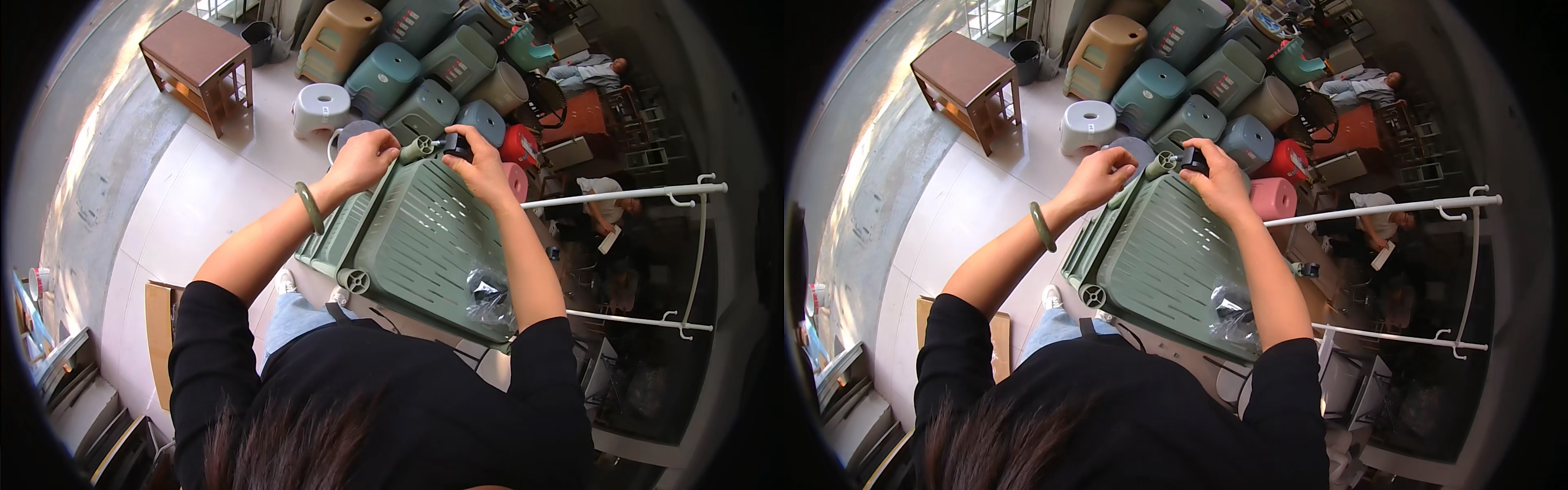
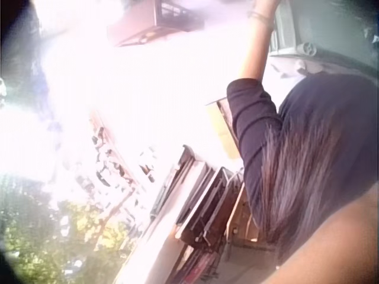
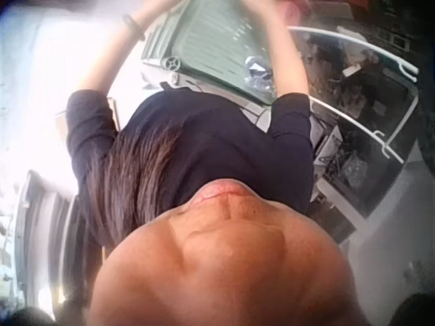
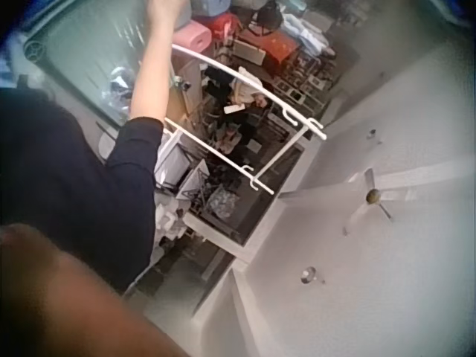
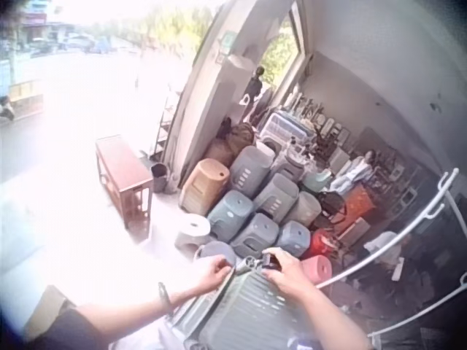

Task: The person assembles a green plastic storage cart by attaching wheels and a metal frame, then uses a rubber mallet to secure components. They also move a white metal rack and carry the cart across the room.

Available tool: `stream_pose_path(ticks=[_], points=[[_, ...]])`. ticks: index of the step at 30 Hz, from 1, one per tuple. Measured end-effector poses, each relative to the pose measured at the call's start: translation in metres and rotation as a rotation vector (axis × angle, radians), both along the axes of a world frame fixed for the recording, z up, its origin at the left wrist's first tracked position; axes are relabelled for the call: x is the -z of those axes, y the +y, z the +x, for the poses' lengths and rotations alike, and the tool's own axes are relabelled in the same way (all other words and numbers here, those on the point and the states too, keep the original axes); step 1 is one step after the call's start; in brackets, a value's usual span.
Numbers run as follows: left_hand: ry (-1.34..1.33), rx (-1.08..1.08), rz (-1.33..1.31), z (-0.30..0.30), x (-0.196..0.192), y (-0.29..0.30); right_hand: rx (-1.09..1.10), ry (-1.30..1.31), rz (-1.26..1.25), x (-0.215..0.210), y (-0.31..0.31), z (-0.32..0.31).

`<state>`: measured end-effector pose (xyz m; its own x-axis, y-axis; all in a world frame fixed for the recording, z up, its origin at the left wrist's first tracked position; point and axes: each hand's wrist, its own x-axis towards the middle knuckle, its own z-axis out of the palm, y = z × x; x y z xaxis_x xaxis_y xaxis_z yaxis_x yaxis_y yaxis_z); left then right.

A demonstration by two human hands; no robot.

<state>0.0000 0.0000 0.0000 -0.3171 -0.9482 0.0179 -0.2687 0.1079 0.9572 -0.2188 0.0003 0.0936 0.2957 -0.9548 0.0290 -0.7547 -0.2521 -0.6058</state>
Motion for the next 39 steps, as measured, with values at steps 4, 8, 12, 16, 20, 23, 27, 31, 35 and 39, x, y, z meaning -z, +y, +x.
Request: stream_pose_path(ticks=[4,8,12,16,20,23,27,31,35,39], points=[[0.124,0.002,-0.038,-0.015,0.012,-0.005,-0.072,0.095,-0.062,0.009,-0.005,0.000],[0.147,0.063,-0.022,-0.029,0.017,-0.010,-0.065,0.093,-0.024,0.015,-0.005,-0.005],[0.143,0.070,-0.084,-0.035,0.011,-0.017,0.032,0.007,0.072,0.016,-0.007,-0.005],[0.156,0.060,-0.061,-0.041,0.010,-0.023,-0.063,0.163,-0.009,0.009,-0.008,-0.005],[0.211,0.073,0.005,-0.043,0.010,-0.029,-0.171,0.315,-0.089,0.004,-0.013,0.003],[0.301,0.078,0.151,-0.046,0.006,-0.031,-0.254,0.380,-0.140,0.000,-0.021,0.008],[0.447,0.143,0.353,-0.047,0.000,-0.036,-0.225,0.315,-0.039,-0.002,-0.026,0.006],[0.439,0.215,0.419,-0.044,-0.004,-0.044,-0.267,0.260,-0.032,-0.002,-0.028,0.007],[0.352,0.233,0.508,-0.045,-0.008,-0.054,-0.299,0.281,-0.002,-0.004,-0.032,0.007],[0.305,0.188,0.532,-0.052,-0.010,-0.062,-0.284,0.335,0.039,-0.004,-0.037,0.002]])
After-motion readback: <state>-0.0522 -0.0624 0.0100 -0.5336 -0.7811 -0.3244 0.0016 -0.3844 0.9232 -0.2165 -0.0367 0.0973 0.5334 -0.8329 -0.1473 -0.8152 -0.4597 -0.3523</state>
